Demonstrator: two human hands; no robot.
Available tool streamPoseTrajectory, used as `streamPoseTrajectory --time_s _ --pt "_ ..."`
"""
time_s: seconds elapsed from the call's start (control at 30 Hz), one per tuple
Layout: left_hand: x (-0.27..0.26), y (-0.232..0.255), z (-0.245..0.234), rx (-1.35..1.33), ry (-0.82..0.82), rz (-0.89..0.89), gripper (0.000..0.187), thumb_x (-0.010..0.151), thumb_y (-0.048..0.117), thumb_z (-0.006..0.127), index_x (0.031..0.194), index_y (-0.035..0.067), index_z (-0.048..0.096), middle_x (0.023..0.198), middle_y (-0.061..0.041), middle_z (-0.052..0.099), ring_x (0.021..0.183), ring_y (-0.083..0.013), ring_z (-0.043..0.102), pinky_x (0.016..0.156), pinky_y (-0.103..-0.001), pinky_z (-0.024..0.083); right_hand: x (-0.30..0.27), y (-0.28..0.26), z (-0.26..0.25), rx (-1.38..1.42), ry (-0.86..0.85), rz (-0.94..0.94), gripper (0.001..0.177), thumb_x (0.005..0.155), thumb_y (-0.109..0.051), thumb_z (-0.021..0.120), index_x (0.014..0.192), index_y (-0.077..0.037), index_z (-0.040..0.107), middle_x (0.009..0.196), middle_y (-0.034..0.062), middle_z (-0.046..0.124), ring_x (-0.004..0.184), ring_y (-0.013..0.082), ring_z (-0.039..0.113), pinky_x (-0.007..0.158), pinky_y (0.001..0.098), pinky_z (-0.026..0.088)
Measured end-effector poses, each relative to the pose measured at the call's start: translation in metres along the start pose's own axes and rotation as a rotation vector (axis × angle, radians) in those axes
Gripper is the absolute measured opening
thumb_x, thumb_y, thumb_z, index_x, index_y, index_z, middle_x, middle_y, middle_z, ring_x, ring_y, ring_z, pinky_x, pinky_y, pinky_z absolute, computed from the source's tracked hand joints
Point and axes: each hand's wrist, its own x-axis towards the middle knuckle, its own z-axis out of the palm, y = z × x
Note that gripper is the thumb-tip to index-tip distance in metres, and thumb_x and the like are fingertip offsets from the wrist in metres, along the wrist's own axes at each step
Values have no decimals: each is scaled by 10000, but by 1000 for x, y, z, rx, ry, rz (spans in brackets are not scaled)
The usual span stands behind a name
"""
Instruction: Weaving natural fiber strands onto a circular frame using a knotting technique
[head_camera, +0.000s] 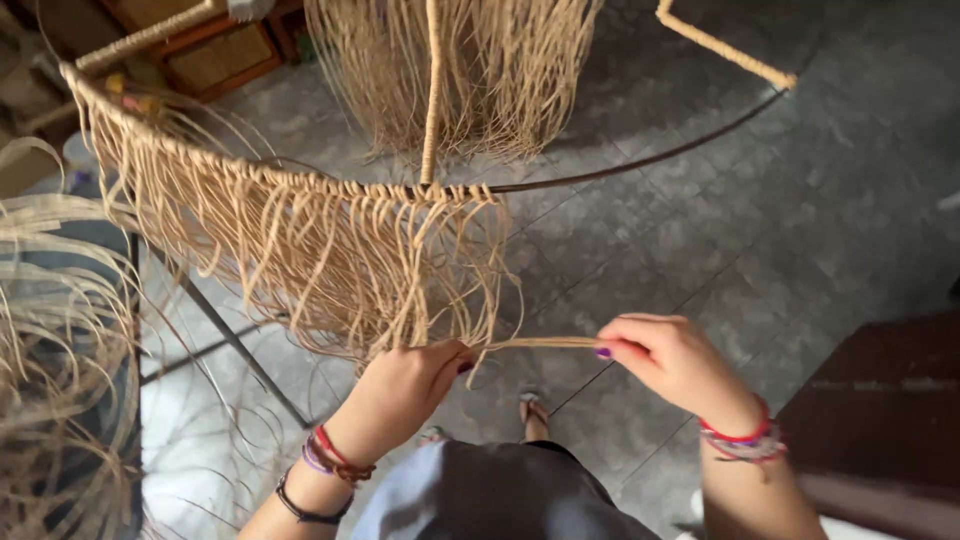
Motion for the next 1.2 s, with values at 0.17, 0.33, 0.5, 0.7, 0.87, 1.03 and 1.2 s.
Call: streamPoseTrajectory --time_s 0.17,0.33,0.5,0.7,0.87,1.03,1.2 --pt "40 74 44 -76 -21 44 317 943 281 714 1072 60 527 950 -176 713 812 -382 713 651 -483 534 44 -2 -1 -39 -178 -329 162 969 -181 664 826 -107 681 725 -2 636 612 180 624 575 342 441" --pt "54 57 43 97 119 -79 212 1033 318 601 895 159 574 627 -71 659 508 -319 653 455 -477 475 70 42 -39 108 -293 -327 156 957 -112 589 900 -108 734 833 -12 756 742 129 697 706 283 506" --pt "42 62 4 -41 76 -162 124 986 228 584 913 140 631 749 -127 752 717 -410 738 573 -491 579 91 76 -63 336 -584 -94 251 964 -94 588 763 -78 739 526 34 674 554 137 597 579 315 535" --pt "39 63 -6 -27 55 -195 144 997 171 579 913 103 672 779 -123 779 717 -399 757 624 -466 614 99 79 -68 407 -798 -36 264 986 -117 562 775 -53 707 557 86 738 507 173 724 520 286 575" --pt "38 63 -22 -82 66 -186 143 994 177 569 935 88 664 820 -144 786 789 -440 737 649 -525 598 88 71 -69 -14 -485 -354 194 990 -121 498 867 -159 643 757 51 715 673 234 707 644 315 586" --pt "35 56 -13 -40 124 -149 249 1031 290 529 930 160 716 752 -25 756 625 -257 716 600 -365 510 73 70 -67 -220 -284 -561 126 935 -17 516 894 -131 550 760 8 580 550 216 551 526 381 421" --pt "33 66 4 -140 119 -191 201 1014 215 549 918 167 719 718 8 738 576 -183 709 569 -334 510 81 56 -75 -262 26 -756 193 916 82 559 955 -101 608 863 1 628 742 179 624 651 321 514"
